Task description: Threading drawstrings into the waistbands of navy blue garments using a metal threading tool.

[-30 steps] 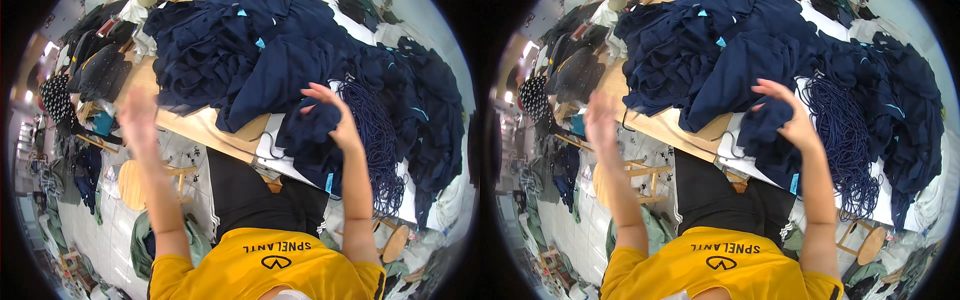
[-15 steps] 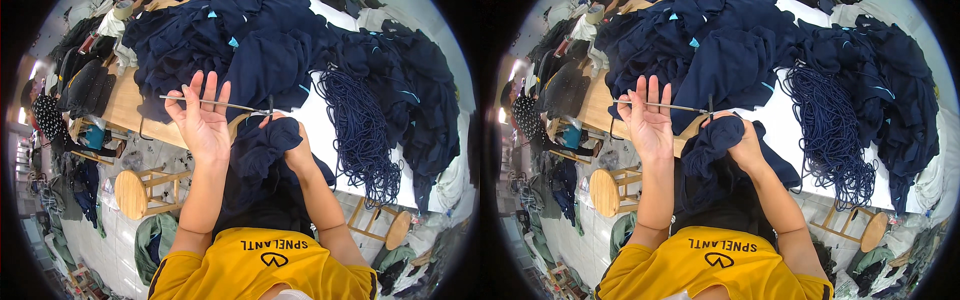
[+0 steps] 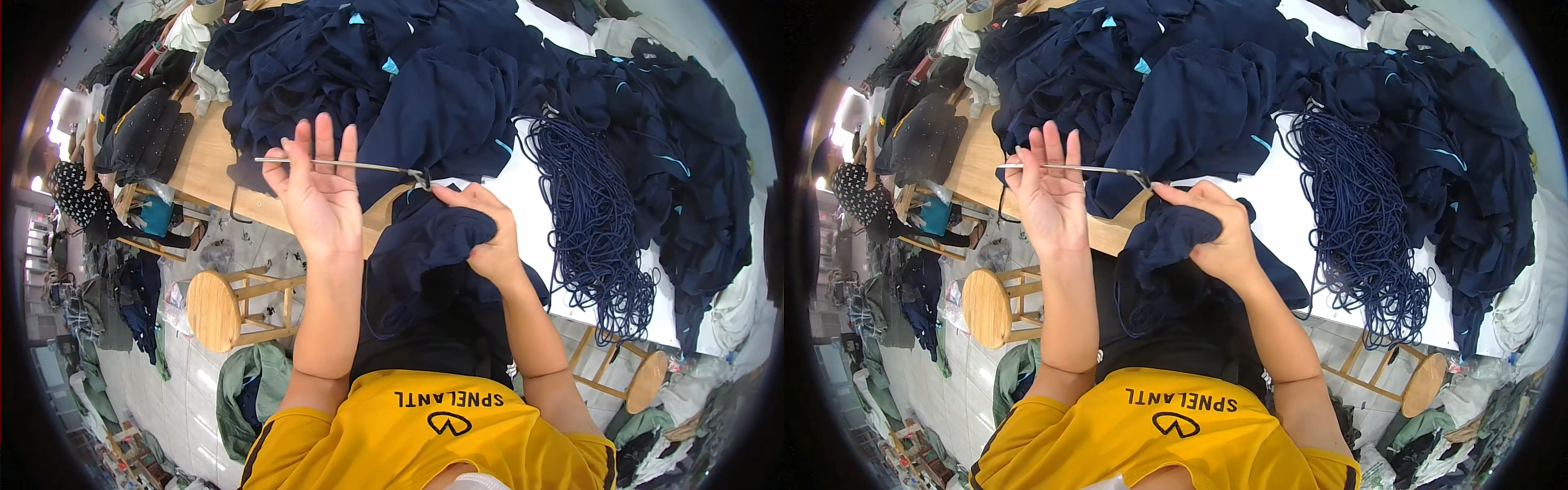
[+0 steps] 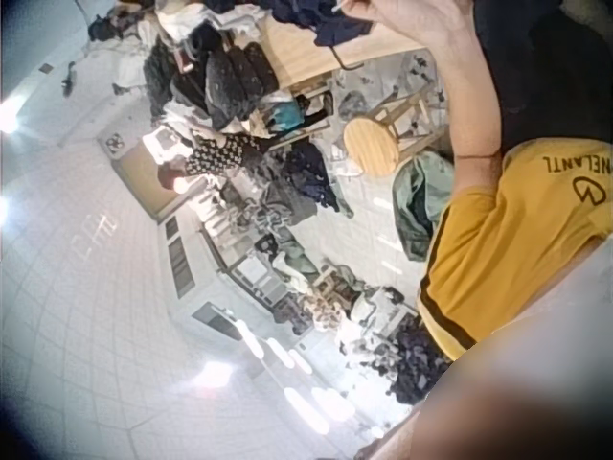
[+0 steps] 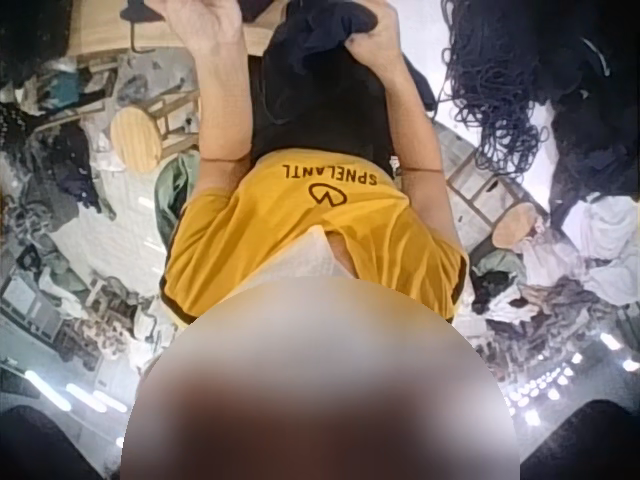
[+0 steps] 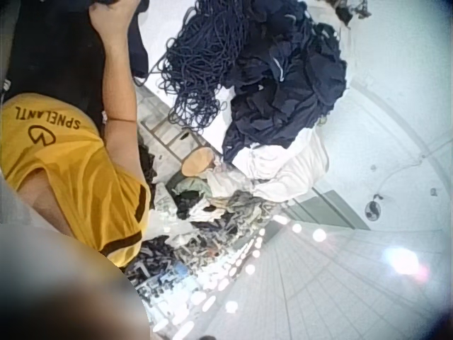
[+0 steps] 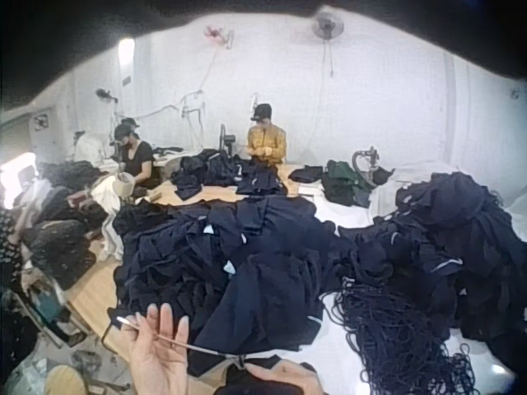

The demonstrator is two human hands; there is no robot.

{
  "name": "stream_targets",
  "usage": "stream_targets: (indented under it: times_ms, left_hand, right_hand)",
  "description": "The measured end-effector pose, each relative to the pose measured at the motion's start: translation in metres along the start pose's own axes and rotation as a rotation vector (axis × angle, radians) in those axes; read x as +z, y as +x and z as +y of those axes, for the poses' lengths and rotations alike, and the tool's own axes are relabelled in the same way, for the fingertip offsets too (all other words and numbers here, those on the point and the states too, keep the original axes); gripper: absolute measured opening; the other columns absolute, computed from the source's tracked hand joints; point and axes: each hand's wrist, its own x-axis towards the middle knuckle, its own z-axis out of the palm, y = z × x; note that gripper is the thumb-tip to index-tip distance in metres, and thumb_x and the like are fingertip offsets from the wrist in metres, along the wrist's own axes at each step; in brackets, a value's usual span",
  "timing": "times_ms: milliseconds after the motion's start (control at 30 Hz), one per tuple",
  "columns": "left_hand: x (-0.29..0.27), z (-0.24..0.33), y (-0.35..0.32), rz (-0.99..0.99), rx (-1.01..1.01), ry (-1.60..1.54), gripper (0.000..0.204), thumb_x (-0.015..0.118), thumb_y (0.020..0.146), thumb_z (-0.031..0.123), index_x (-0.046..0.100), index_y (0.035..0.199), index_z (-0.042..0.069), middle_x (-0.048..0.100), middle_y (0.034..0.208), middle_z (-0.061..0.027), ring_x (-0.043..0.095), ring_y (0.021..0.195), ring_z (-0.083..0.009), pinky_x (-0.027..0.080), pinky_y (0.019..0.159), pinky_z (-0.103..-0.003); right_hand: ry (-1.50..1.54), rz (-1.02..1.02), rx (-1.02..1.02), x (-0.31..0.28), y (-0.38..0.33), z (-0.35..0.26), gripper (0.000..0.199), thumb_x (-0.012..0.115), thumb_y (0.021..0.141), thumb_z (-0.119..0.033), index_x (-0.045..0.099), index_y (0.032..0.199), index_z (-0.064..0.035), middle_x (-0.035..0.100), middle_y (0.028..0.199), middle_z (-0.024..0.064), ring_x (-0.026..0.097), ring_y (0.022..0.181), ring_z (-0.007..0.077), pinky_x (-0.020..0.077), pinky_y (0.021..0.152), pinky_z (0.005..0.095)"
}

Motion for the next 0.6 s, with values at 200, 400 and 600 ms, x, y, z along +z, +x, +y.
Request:
stream_targets:
  times_ms: [200, 400, 600]
  left_hand:
    - [0.0, -0.013, -0.021, -0.013, -0.097, -0.015, 0.015, 0.057, 0.094, 0.019, 0.044, 0.101, 0.02, 0.057, 0.101, -0.0015, 0.062, 0.092, -0.0175, 0.052, 0.091, -0.053]
    - [0.004, -0.006, -0.025, -0.019, -0.008, 0.007, 0.015, 0.056, 0.095, 0.018, 0.043, 0.101, 0.02, 0.056, 0.099, -0.0008, 0.062, 0.083, -0.0124, 0.055, 0.087, -0.051]
    - [0.001, -0.007, -0.03, -0.025, -0.004, 0.028, 0.017, 0.057, 0.095, 0.02, 0.042, 0.102, 0.02, 0.056, 0.098, -0.0001, 0.062, 0.081, -0.0119, 0.056, 0.087, -0.05]
  right_hand:
    - [-0.041, 0.111, 0.13, 0.004, 0.007, -0.009, 0.045, 0.059, 0.061, 0.013, 0.068, 0.103, 0.0013, 0.067, 0.092, 0.0098, 0.064, 0.089, 0.0199, 0.0463, 0.083, 0.0255]
    - [-0.016, 0.139, 0.15, 0.006, 0.0, -0.001, 0.039, 0.06, 0.062, 0.013, 0.068, 0.099, 0.0029, 0.068, 0.094, 0.0115, 0.064, 0.091, 0.0211, 0.046, 0.085, 0.0251]
    - [-0.043, 0.146, 0.012, 0.01, 0.002, -0.005, 0.031, 0.065, 0.064, 0.01, 0.068, 0.093, 0.0041, 0.069, 0.095, 0.013, 0.066, 0.089, 0.0225, 0.0484, 0.081, 0.027]
